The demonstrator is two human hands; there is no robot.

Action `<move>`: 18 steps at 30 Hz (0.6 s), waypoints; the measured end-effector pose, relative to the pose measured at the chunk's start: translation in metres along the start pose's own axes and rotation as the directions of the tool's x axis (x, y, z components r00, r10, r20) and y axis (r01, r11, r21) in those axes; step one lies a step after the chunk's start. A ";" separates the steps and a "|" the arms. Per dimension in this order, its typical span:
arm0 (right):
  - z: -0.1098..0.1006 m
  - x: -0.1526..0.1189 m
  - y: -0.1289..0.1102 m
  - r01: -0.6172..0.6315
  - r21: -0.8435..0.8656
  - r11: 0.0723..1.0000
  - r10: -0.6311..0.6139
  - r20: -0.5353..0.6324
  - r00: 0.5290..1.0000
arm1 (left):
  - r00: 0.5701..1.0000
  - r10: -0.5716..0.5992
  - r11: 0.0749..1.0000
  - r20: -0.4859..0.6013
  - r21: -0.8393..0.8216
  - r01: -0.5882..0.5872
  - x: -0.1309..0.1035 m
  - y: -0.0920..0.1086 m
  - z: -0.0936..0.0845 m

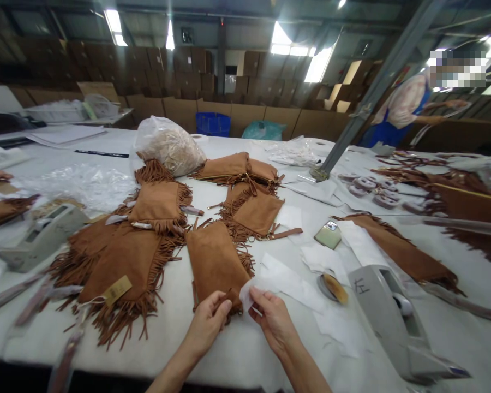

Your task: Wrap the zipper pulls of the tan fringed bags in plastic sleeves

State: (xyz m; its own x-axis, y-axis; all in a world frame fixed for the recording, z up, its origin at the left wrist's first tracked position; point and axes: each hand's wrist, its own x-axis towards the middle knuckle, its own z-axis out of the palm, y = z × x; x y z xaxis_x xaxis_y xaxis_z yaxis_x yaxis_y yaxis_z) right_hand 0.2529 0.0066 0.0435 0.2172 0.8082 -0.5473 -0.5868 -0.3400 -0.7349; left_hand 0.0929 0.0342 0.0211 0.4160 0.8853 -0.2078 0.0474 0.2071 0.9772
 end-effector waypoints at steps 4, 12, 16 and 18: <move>0.004 -0.001 0.006 0.009 -0.038 0.999 -0.007 0.046 0.999 | 0.975 -0.218 0.966 -0.036 -0.151 0.210 0.003 0.005 -0.004; 0.012 -0.008 0.013 -0.020 -0.201 0.979 0.044 0.115 0.992 | 0.962 -0.272 0.954 0.010 -0.126 0.271 0.010 0.015 -0.006; 0.008 -0.012 0.016 -0.054 -0.224 0.973 0.089 0.146 0.985 | 0.973 -0.231 0.970 -0.011 -0.075 0.230 0.010 0.017 0.001; 0.006 -0.012 0.019 -0.038 -0.190 0.981 0.069 0.160 0.985 | 0.974 -0.228 0.972 -0.006 -0.061 0.227 0.008 0.016 0.002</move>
State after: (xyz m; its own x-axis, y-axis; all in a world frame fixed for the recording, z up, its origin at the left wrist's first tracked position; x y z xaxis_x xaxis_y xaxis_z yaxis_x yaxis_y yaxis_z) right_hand 0.2342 -0.0064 0.0386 0.0487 0.8491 -0.5260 -0.4360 -0.4558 -0.7760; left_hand 0.0992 0.0440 0.0352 0.3886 0.8174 -0.4253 0.0854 0.4277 0.8999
